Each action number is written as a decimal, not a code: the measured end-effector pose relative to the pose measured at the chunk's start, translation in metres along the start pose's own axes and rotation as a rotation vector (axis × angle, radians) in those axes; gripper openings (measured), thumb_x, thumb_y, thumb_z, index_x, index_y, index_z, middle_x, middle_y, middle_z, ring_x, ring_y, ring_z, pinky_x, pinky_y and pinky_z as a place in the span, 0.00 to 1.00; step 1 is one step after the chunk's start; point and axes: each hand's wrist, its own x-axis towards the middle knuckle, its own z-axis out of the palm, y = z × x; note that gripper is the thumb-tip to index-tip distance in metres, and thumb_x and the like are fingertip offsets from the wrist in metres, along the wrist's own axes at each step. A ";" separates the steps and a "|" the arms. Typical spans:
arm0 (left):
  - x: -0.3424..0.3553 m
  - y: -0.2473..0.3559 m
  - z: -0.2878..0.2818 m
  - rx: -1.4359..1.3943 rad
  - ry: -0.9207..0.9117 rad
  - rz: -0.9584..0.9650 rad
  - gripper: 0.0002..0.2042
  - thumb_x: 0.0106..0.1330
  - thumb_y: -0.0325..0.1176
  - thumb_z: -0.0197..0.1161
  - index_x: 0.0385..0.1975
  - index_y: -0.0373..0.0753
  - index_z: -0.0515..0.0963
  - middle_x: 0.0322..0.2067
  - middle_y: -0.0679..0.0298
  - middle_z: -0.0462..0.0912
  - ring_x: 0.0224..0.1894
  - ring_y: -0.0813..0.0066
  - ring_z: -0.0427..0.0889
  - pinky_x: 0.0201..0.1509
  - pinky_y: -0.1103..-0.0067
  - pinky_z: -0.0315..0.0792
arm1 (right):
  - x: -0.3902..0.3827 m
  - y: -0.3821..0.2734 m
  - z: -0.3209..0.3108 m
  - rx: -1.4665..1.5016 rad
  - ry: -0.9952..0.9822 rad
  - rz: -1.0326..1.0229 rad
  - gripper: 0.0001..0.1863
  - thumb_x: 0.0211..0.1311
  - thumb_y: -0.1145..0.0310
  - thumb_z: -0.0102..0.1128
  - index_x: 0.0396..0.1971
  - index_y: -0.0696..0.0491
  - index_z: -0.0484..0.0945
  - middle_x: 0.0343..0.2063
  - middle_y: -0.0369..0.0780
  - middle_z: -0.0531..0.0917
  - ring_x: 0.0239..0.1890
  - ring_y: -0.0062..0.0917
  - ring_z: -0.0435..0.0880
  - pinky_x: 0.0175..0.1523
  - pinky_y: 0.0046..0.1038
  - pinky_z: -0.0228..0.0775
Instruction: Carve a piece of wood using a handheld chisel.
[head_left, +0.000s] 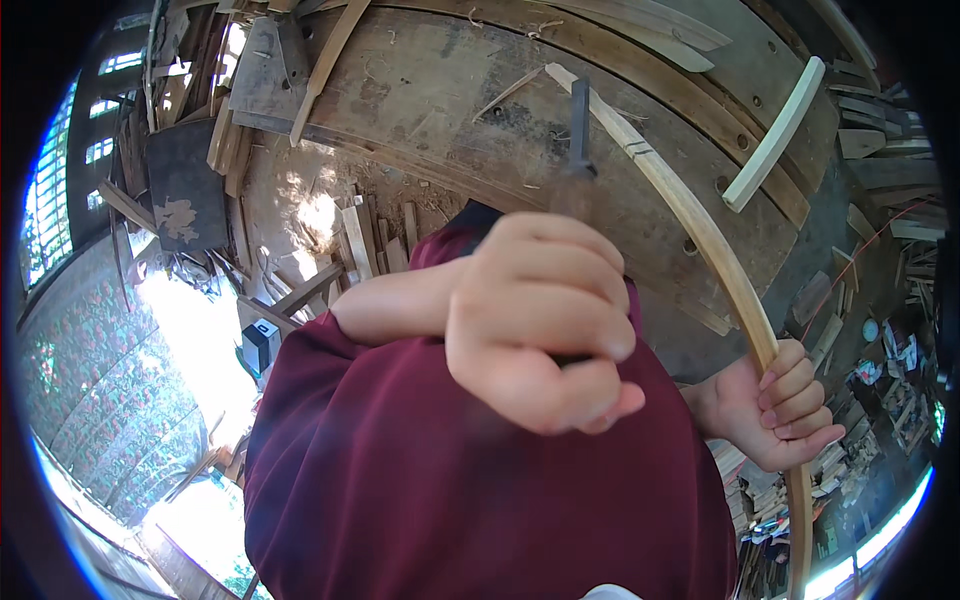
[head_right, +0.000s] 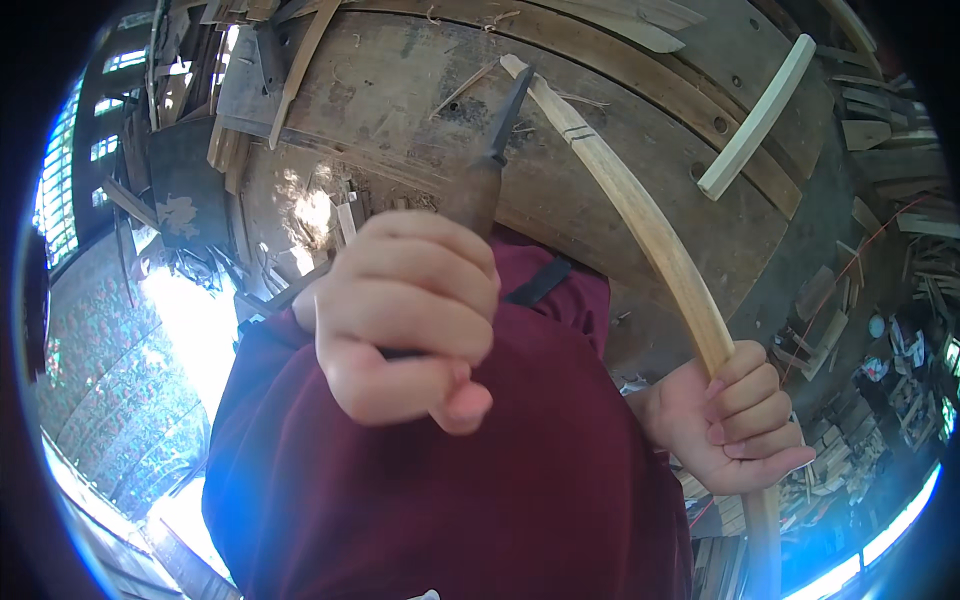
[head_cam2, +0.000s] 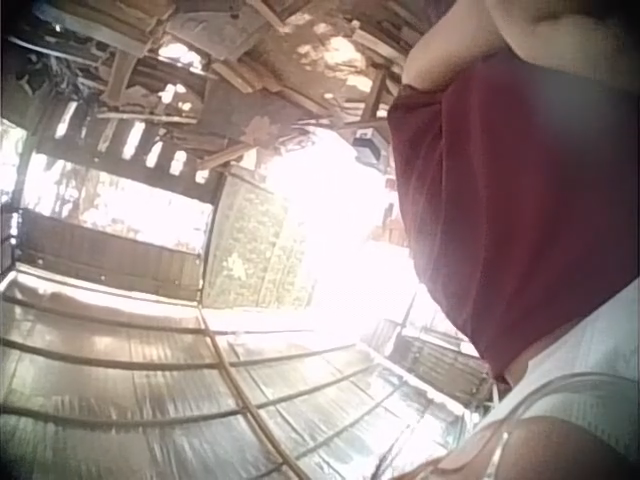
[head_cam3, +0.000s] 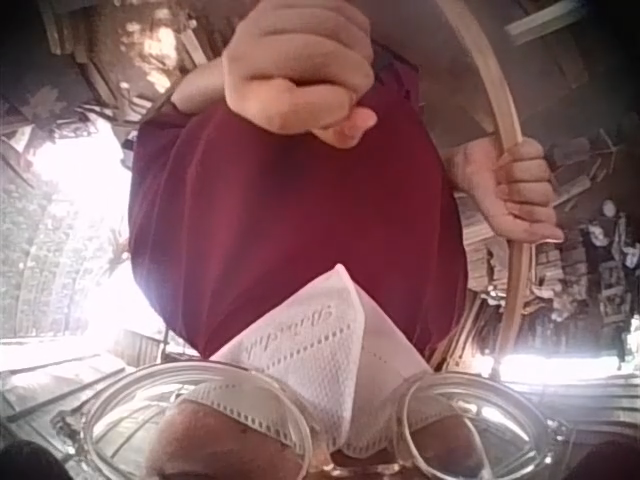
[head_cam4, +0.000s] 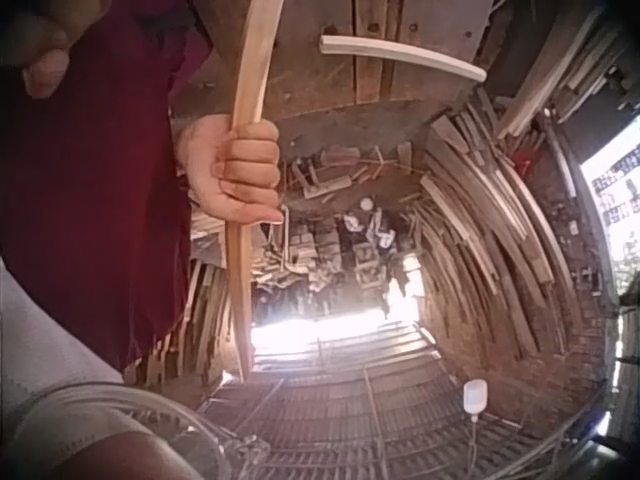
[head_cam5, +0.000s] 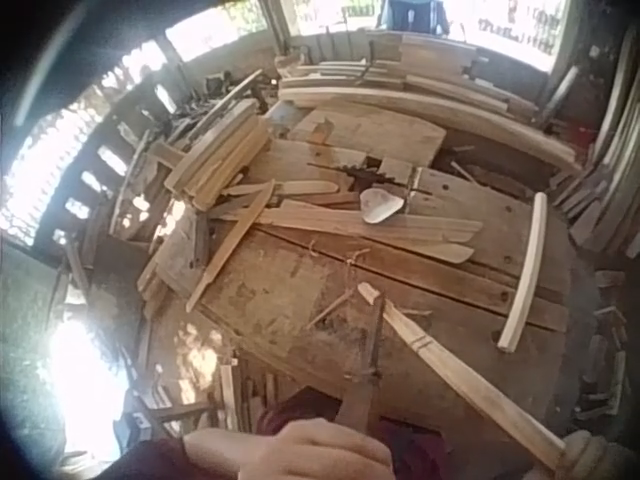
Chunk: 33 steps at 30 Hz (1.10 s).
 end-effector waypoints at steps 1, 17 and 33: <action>0.002 0.004 0.003 -0.010 -0.010 -0.011 0.10 0.62 0.29 0.65 0.28 0.42 0.67 0.23 0.66 0.76 0.20 0.73 0.75 0.24 0.77 0.75 | 0.001 0.000 0.001 -0.001 0.002 0.000 0.29 0.77 0.56 0.32 0.09 0.42 0.55 0.05 0.27 0.54 0.09 0.14 0.50 0.22 0.18 0.48; 0.025 0.032 0.016 0.031 0.057 -0.102 0.12 0.64 0.35 0.67 0.28 0.43 0.68 0.23 0.66 0.77 0.20 0.73 0.75 0.26 0.77 0.74 | 0.023 -0.004 0.038 -0.010 -0.145 0.048 0.29 0.78 0.55 0.30 0.09 0.42 0.55 0.07 0.27 0.56 0.11 0.14 0.50 0.24 0.18 0.47; 0.014 -0.003 0.060 0.241 0.184 0.071 0.10 0.57 0.29 0.66 0.24 0.40 0.69 0.17 0.68 0.71 0.15 0.75 0.70 0.18 0.82 0.66 | 0.019 -0.007 0.027 0.021 -0.281 0.094 0.29 0.78 0.53 0.25 0.12 0.44 0.58 0.09 0.29 0.58 0.13 0.16 0.52 0.27 0.22 0.53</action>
